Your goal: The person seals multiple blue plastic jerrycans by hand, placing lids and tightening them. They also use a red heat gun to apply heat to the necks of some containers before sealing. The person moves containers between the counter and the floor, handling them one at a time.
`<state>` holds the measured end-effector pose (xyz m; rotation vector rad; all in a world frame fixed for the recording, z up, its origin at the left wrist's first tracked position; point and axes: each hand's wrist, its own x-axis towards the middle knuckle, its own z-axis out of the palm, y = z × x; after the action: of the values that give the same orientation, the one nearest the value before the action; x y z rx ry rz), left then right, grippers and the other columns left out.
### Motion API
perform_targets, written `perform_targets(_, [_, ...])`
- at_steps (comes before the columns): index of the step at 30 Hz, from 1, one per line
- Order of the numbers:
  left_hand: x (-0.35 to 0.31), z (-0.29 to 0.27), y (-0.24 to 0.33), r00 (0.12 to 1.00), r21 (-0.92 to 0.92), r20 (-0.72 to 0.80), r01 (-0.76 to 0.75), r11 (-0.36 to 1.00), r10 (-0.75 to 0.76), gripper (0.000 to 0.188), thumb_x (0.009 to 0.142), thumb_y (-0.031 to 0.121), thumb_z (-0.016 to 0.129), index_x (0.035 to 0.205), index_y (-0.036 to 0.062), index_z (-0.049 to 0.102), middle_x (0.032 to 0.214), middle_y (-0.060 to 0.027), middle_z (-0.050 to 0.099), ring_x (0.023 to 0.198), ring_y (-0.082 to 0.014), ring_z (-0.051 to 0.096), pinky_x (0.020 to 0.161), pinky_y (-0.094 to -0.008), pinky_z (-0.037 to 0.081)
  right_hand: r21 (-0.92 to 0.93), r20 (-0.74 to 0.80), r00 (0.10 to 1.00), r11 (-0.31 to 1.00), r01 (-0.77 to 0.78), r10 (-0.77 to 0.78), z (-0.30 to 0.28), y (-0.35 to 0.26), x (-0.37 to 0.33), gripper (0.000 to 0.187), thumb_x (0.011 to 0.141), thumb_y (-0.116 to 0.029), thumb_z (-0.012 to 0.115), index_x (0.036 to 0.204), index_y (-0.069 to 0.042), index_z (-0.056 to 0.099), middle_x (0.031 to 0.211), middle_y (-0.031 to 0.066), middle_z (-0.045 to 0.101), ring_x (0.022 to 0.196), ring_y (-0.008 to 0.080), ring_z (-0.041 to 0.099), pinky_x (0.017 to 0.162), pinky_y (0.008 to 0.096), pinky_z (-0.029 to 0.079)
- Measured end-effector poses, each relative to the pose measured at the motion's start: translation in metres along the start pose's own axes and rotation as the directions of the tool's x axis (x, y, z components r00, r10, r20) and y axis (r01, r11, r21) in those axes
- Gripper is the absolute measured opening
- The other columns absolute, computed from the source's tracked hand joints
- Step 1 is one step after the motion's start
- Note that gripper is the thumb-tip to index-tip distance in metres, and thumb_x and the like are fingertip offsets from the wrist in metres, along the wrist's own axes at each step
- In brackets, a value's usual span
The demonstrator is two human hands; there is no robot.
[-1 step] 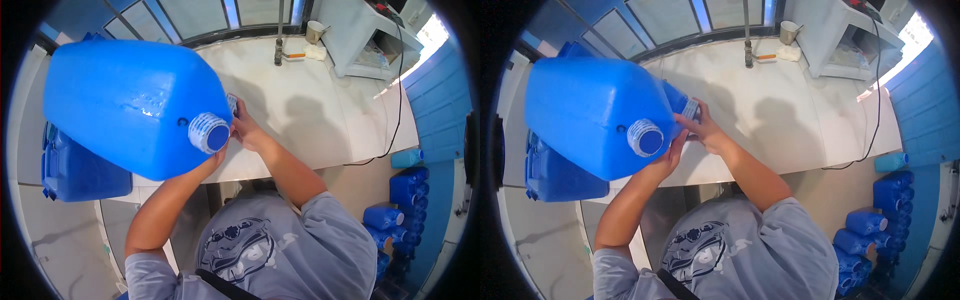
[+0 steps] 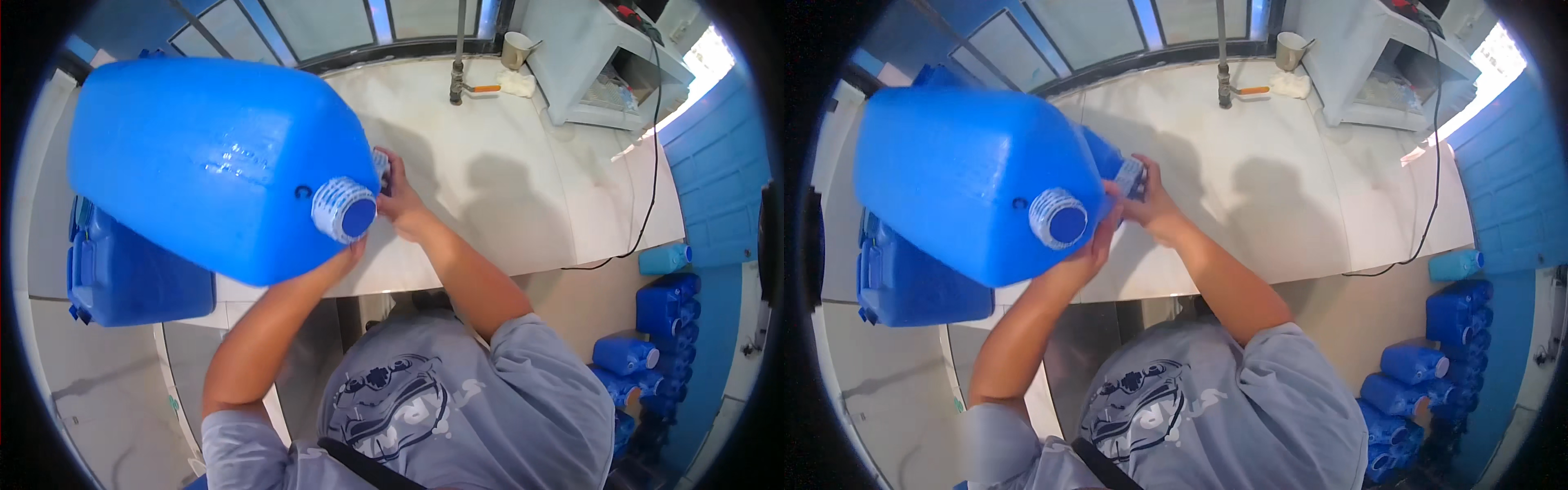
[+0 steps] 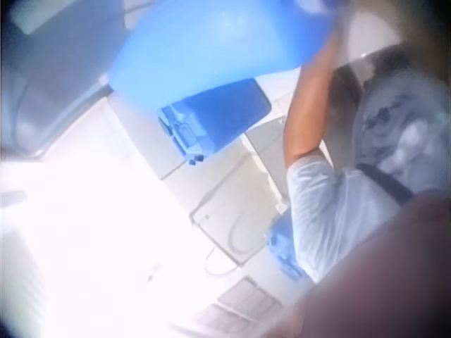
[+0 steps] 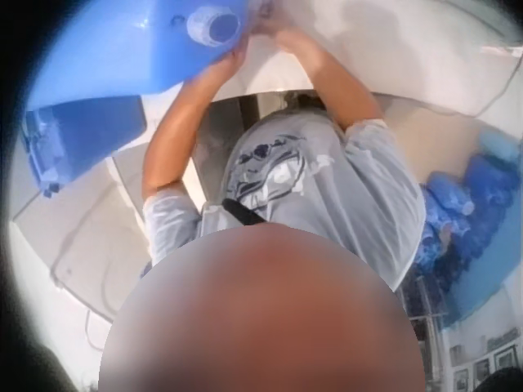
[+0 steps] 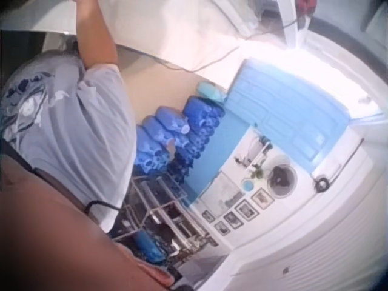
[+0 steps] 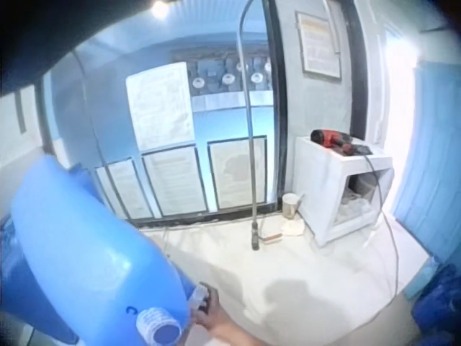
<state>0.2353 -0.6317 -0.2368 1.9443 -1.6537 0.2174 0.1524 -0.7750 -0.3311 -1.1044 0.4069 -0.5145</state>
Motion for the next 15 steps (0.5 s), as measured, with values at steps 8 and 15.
perform_targets(8, [0.008,0.002,-0.072,0.978,0.249,-0.095,-0.16,0.955,0.188,0.026,0.089,0.006,0.072,0.114,0.003,0.068,0.109,-0.0159,0.07,0.099,-0.0366,0.067,0.087,-0.0453,0.053,-0.476,-0.043,0.95,0.842,0.253,-0.31,-0.098,-0.021,0.03,0.103,0.077,-0.026,0.086,0.155,-0.003,0.024,0.139,0.0192,0.047,0.133,0.034,0.046,0.114,0.0454,0.038])
perform_targets(15, [0.035,-0.071,-0.023,0.997,-0.091,-0.072,-0.017,0.996,0.01,0.046,0.096,0.005,0.067,0.137,-0.003,0.047,0.119,-0.0121,0.062,0.115,-0.0286,0.062,0.104,-0.0402,0.047,0.37,-0.001,0.999,0.929,0.033,-0.035,-0.096,-0.027,0.059,0.05,0.102,-0.034,0.059,0.142,-0.005,0.048,0.13,0.0107,0.063,0.119,0.0232,0.062,0.105,0.0452,0.049])
